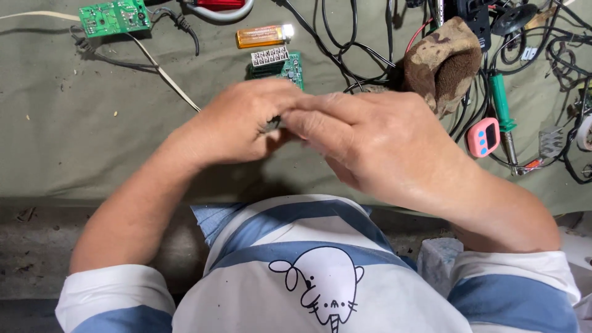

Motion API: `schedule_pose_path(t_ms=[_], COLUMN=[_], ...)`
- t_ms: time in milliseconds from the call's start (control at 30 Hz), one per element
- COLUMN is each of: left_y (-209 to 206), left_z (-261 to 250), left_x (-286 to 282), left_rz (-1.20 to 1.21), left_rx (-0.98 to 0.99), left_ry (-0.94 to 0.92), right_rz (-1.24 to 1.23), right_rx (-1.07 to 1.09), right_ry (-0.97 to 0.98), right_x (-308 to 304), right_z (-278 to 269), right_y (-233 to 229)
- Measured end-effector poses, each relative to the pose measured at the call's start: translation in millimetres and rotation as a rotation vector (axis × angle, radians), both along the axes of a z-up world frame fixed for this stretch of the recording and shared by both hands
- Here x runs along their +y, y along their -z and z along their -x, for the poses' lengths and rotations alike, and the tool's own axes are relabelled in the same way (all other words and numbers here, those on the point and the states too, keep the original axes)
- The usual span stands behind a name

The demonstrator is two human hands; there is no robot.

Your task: Using a screwdriver to adjust terminals on a circuit board

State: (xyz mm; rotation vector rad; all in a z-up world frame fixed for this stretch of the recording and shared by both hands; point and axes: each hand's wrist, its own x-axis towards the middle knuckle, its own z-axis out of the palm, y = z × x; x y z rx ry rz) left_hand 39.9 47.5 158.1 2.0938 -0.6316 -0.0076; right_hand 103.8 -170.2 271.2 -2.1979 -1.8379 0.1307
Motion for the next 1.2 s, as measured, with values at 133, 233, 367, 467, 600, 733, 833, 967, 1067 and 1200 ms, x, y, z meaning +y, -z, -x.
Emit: schedule_pose_path(t_ms=[133,233,367,467,600,733,833,967,1067,1200], left_y=[7.4,6.6,6.8,12.6,17.9,9.8,7.8,14.3,15.4,18.9], left_z=[5.6,5.3,4.7,5.6,4.6,3.8,4.2,2.3,2.4,4.6], left_x=[-5.6,-1.3,1.1,-2.3,0.0,-0.4,-2.7,1.9,0.8,-2.9], left_rz=[0.03,-0.014,0.036,0.008,0.008,0.017,0.025,-0.026,-0.023,-0.021], left_rx=[0.021,-0.032,-0.024,-0.068,-0.107,-0.051,-0.07,-0.072,-0.071,-0.075], left_ry=[-0.134,-0.055,-0.018,-0.062,-0.019,0.012,-0.076,-0.019,-0.008,-0.045], right_rz=[0.019,0.031,0.026,0.058,0.04,-0.026,0.051,0.036,0.007,0.035], right_rx=[-0.315,-0.135,-0.054,-0.168,-0.044,0.018,-0.23,-0.117,0.01,-0.198], right_ry=[0.121,0.076,-0.001,0.074,0.055,0.014,0.101,0.046,-0.006,0.095], right_x=[-1.8,3.6,4.2,1.7,5.1,1.9,-1.0,-0.4,0.6,-0.4], right_z=[0.1,1.1,1.6,-1.7,-2.1,1.8,1.2,0.7,3.4,3.7], right_y=[8.8,-5.4,-3.8,7.2,-8.2,-1.4,4.1,-7.2,-8.3,3.0])
